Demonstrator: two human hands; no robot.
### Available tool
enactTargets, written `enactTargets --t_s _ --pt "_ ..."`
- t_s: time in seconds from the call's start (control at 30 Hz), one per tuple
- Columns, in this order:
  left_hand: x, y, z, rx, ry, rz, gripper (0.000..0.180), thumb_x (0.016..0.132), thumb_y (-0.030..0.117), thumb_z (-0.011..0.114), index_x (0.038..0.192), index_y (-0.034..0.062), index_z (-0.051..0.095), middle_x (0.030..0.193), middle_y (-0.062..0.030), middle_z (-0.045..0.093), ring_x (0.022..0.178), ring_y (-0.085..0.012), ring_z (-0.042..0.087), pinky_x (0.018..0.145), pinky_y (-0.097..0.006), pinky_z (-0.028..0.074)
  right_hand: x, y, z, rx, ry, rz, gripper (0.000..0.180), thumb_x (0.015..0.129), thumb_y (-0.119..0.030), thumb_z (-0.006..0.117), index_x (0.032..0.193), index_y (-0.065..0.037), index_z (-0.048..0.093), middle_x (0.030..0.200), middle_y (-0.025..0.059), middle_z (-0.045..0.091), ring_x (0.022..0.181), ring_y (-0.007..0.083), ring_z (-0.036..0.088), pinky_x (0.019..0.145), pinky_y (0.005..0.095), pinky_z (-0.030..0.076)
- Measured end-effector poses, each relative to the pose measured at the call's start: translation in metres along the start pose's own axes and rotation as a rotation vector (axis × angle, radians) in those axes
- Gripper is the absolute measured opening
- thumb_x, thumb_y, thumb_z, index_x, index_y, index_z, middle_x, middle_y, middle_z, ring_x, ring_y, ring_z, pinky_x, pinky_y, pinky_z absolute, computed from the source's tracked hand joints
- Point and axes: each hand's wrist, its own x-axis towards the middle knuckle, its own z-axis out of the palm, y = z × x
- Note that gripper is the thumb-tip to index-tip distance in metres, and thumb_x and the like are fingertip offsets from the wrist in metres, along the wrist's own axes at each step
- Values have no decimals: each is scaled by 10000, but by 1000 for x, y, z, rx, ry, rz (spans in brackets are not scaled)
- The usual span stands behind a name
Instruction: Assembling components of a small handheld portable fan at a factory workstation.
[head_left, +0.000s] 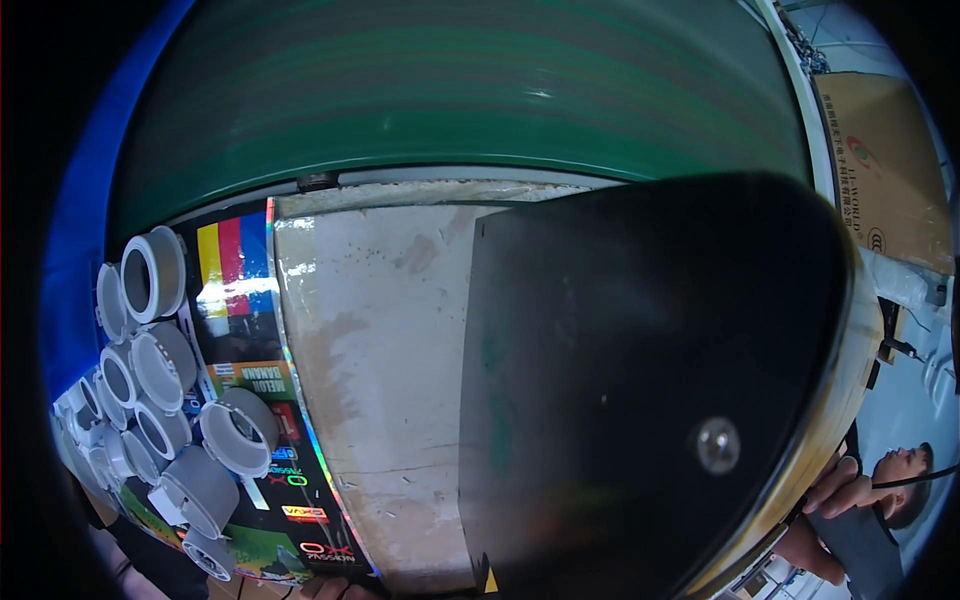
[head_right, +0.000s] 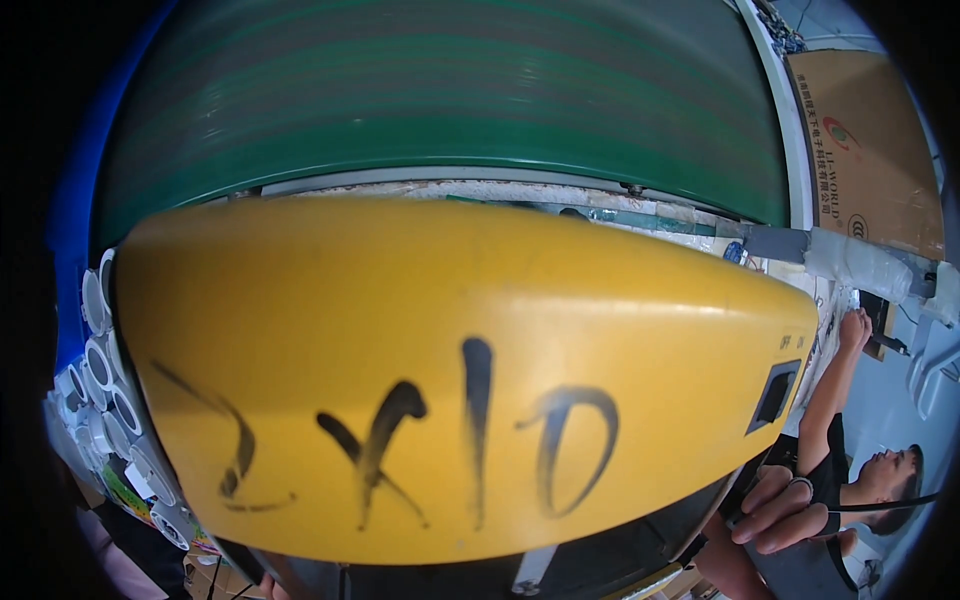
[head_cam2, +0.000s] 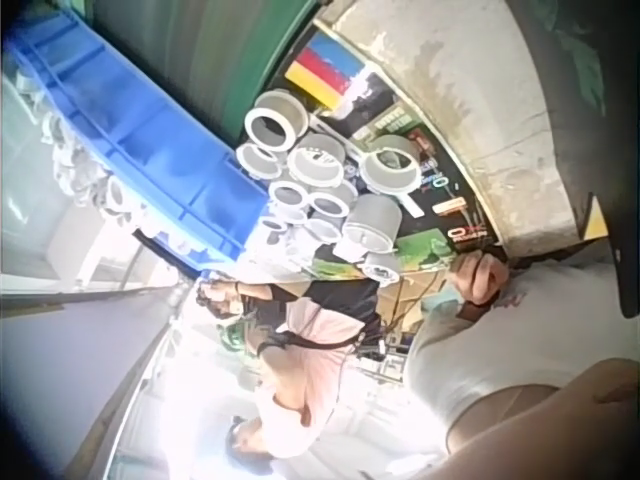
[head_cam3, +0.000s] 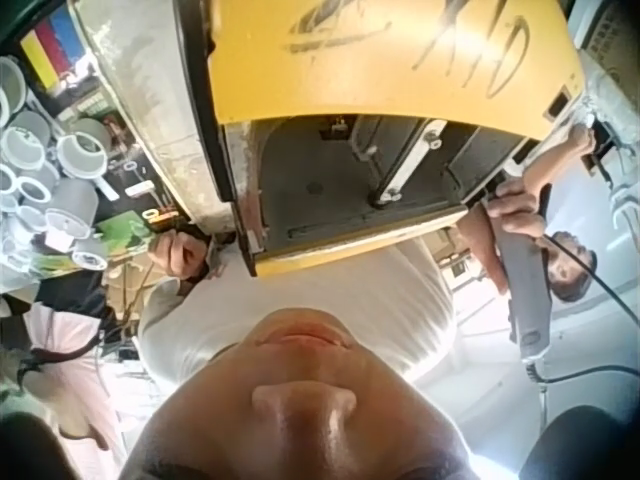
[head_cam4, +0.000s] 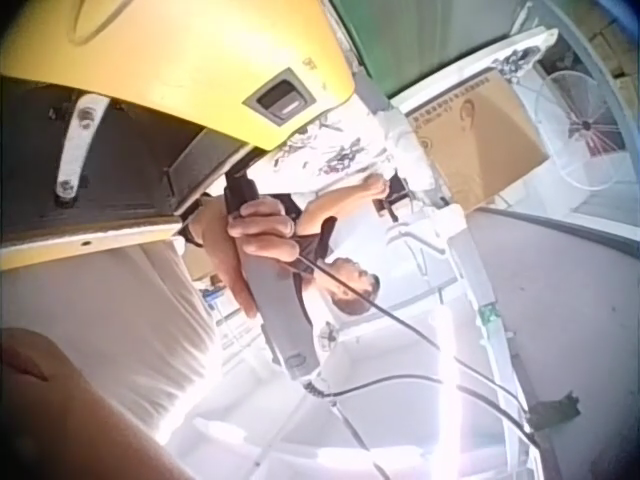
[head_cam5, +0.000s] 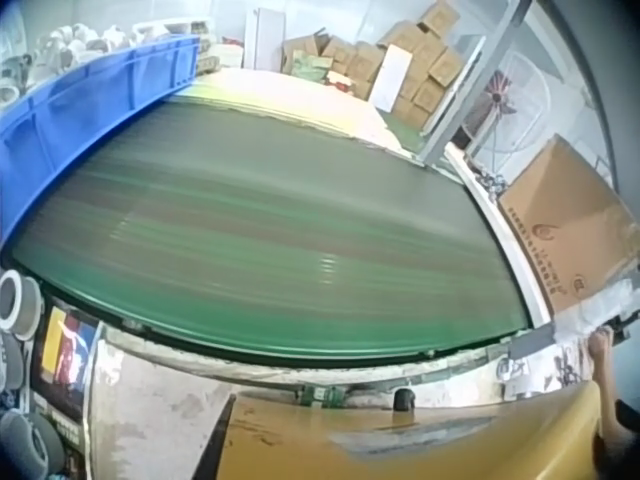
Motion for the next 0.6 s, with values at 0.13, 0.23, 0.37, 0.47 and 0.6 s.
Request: enactTargets --t_s 0.13,0.23,0.37,0.47,0.6 --pt "1 0 1 4 -9 1 116 748 -14 566 835 35 626 776 -165 606 632 -306 550 549 -390 445 -3 8 4 -59 83 -51 676 909 -607 242 914 -13 566 791 127 583 657 205 507 713 326 406" --pt "6 2 2 16 -17 -8 112 747 -13 560 828 32 623 733 -164 602 606 -309 542 534 -385 440 -4 13 9 -102 145 -87 685 899 -622 258 931 -11 564 789 124 578 655 204 503 708 329 404" --pt "8 2 0 27 -60 -24 123 746 -17 538 822 37 618 678 -159 593 559 -305 521 510 -386 426 -5 17 18 -162 230 -136 698 885 -643 279 954 -8 562 787 121 572 652 203 498 702 332 401" --pt "8 -3 4 20 4 68 130 750 -14 532 858 6 601 698 -171 587 534 -294 507 484 -384 407 -6 21 27 -201 292 -174 711 875 -658 295 972 -5 560 786 119 566 651 203 495 698 335 399" --pt "11 -10 4 21 -39 143 115 774 -3 532 879 -15 576 699 -171 575 544 -282 506 465 -361 405 -7 24 41 -245 375 -233 730 861 -679 316 995 -2 557 784 115 560 648 202 490 692 338 397"
